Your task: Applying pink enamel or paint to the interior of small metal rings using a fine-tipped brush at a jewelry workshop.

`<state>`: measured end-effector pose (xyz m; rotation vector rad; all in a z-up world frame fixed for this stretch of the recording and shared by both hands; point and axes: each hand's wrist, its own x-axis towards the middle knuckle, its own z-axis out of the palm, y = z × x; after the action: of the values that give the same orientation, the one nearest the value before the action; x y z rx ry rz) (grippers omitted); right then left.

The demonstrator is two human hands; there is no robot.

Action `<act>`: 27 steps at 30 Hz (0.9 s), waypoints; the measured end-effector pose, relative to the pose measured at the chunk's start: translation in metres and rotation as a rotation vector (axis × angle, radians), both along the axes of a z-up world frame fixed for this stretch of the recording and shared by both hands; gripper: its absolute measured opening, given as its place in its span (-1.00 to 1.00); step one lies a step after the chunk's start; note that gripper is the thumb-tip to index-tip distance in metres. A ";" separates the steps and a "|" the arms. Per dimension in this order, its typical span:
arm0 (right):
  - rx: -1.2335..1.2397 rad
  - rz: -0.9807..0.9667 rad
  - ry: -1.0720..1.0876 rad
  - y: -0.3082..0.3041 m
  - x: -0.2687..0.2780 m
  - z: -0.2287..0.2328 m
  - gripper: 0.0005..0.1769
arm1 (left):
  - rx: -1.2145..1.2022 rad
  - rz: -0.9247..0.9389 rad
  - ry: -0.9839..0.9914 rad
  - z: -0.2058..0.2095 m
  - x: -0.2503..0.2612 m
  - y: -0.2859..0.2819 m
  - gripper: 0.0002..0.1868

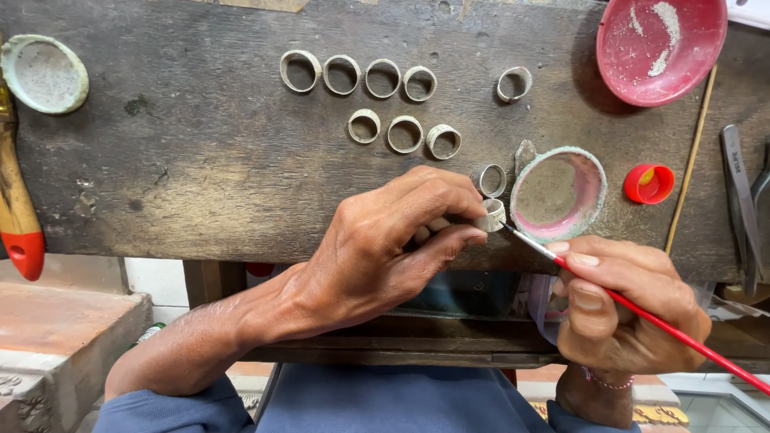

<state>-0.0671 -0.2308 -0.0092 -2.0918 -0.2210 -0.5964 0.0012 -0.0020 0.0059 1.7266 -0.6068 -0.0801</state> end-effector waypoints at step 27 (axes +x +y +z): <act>-0.048 0.026 0.017 -0.004 -0.002 -0.001 -0.83 | 0.005 -0.001 -0.013 0.002 0.001 -0.001 -0.87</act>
<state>-0.0695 -0.2344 -0.0098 -2.1365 -0.2553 -0.5621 0.0020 -0.0025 0.0075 1.7327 -0.6179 -0.0709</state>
